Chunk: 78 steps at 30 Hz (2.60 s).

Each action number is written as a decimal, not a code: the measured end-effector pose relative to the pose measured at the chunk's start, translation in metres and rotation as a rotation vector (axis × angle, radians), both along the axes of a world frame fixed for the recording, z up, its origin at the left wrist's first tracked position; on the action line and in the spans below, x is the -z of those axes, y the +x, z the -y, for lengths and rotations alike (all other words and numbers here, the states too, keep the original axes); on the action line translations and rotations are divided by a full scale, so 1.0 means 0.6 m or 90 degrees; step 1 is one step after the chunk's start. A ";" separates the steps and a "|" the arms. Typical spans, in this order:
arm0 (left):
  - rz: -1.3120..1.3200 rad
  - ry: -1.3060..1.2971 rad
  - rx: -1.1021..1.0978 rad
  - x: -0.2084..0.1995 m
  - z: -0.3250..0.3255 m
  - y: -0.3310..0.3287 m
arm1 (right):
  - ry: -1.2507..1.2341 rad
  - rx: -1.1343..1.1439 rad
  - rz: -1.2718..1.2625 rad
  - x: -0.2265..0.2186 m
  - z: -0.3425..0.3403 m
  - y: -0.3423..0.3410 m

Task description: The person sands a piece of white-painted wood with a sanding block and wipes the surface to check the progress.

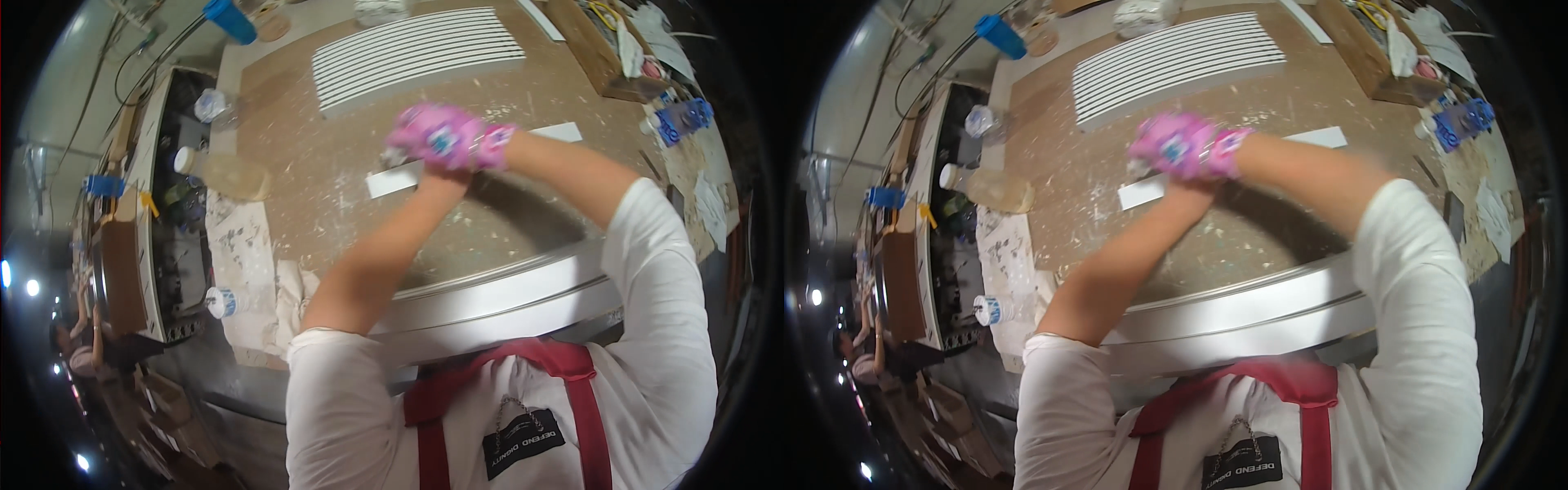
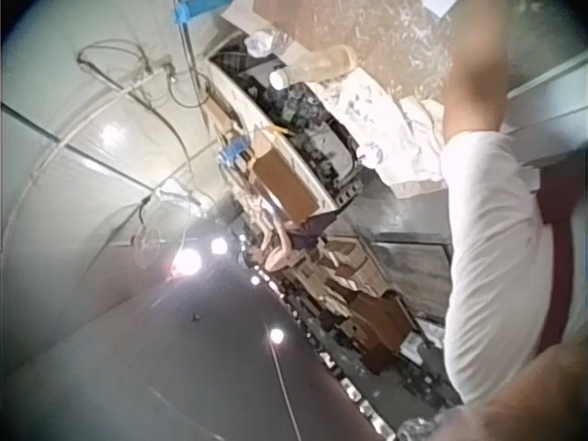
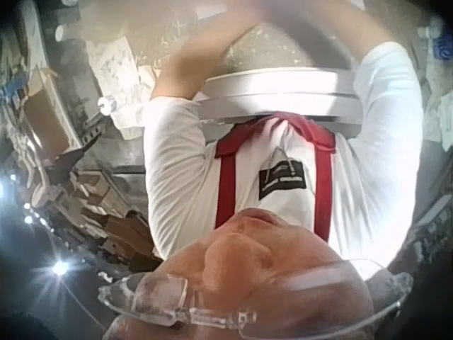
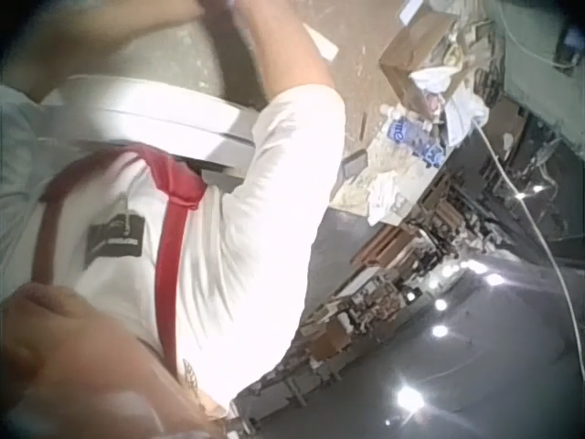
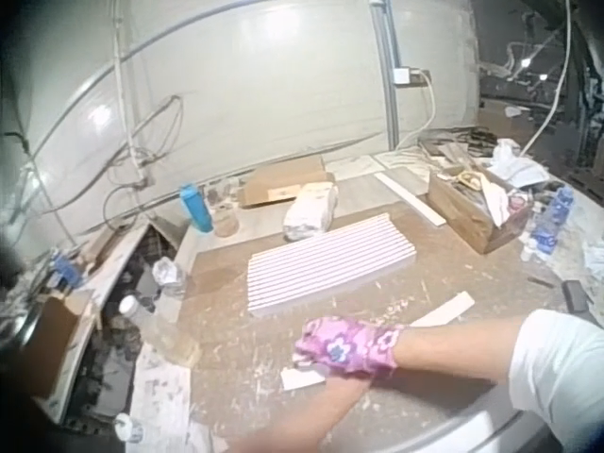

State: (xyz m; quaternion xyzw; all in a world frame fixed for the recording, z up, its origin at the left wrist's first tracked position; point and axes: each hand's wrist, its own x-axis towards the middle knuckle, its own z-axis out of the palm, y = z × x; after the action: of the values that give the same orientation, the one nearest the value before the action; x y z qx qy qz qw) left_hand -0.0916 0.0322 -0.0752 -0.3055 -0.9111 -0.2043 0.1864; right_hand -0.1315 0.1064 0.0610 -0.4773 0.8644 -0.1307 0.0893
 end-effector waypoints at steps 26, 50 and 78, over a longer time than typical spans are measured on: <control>0.244 -0.037 0.070 -0.216 0.079 0.073 | -0.610 0.485 0.060 -0.133 -0.376 0.304; 0.085 0.059 -0.216 -0.159 0.280 -0.267 | -0.789 0.673 0.255 -0.058 -0.272 0.398; 0.128 -0.116 -0.403 -0.052 0.176 -0.399 | -0.768 0.770 0.222 -0.041 -0.265 0.396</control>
State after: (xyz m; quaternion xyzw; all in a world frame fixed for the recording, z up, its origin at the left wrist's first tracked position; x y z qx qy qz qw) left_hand -0.3309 -0.0735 -0.0437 -0.0011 -0.9890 -0.0832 0.1222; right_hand 0.1058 0.2651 0.0855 0.1246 0.7269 -0.6623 -0.1322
